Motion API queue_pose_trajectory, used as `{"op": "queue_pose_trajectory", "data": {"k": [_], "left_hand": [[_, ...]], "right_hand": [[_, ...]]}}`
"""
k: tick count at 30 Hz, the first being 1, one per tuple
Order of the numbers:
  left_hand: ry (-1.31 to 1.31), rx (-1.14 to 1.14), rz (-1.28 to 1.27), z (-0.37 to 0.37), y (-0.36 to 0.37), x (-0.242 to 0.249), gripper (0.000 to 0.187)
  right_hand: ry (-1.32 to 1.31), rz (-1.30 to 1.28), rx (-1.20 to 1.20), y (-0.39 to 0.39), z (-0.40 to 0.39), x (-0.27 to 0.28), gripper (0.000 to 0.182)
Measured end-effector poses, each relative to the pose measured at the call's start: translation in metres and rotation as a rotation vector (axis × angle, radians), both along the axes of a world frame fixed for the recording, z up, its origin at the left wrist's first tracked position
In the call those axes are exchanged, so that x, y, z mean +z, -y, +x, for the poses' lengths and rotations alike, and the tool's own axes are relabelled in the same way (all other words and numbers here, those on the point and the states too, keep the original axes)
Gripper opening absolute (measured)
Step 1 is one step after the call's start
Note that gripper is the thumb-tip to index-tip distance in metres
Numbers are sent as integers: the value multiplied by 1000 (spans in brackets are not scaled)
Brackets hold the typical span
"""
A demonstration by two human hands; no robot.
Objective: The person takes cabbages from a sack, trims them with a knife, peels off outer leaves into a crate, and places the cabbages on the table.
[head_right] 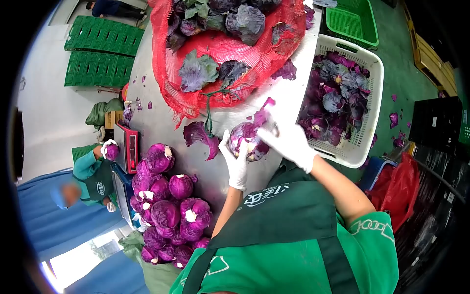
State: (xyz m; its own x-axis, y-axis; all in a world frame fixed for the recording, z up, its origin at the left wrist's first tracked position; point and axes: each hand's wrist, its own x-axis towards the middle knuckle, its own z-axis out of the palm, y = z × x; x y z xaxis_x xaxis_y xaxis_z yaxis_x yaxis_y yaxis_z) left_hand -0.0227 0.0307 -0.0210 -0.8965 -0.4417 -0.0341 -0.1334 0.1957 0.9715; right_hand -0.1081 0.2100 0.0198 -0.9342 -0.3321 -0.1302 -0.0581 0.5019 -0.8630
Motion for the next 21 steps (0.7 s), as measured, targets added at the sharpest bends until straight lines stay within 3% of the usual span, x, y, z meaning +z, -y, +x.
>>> {"op": "queue_pose_trajectory", "data": {"k": [1, 2, 4, 7, 9, 11, 13, 15, 17, 19, 21], "left_hand": [[20, 13, -126, 3, 2, 4, 67], [-86, -71, -231, 2, 4, 6, 68], [-31, -184, -202, 1, 11, 17, 70], [-24, -329, -231, 3, 25, 19, 70], [102, -314, -562, 4, 27, 34, 71], [160, -266, -650, 5, 28, 29, 71], [41, -54, -401, 10, 23, 8, 66], [78, 13, -181, 14, 19, -14, 61], [13, 96, 40, 8, -1, 5, 56], [26, 96, 29, 9, -1, 4, 56], [34, 96, 17, 9, 0, 5, 56]], "right_hand": [[46, 18, 151, 1, 4, 20, 46], [53, 19, 155, 4, 5, 13, 46], [-76, -2, 217, 15, 7, -13, 37], [-245, 19, 70, 6, -14, -45, 30], [34, 104, -81, -21, -39, -87, 33], [35, 35, -89, -18, -33, -26, 40], [70, 43, -2, -14, -14, -17, 40], [118, 4, 99, -8, 12, -8, 44], [-134, -91, 142, -1, 35, -22, 47], [65, 58, 271, 0, 36, 3, 52], [7, 80, 283, 3, 38, -6, 55]]}}
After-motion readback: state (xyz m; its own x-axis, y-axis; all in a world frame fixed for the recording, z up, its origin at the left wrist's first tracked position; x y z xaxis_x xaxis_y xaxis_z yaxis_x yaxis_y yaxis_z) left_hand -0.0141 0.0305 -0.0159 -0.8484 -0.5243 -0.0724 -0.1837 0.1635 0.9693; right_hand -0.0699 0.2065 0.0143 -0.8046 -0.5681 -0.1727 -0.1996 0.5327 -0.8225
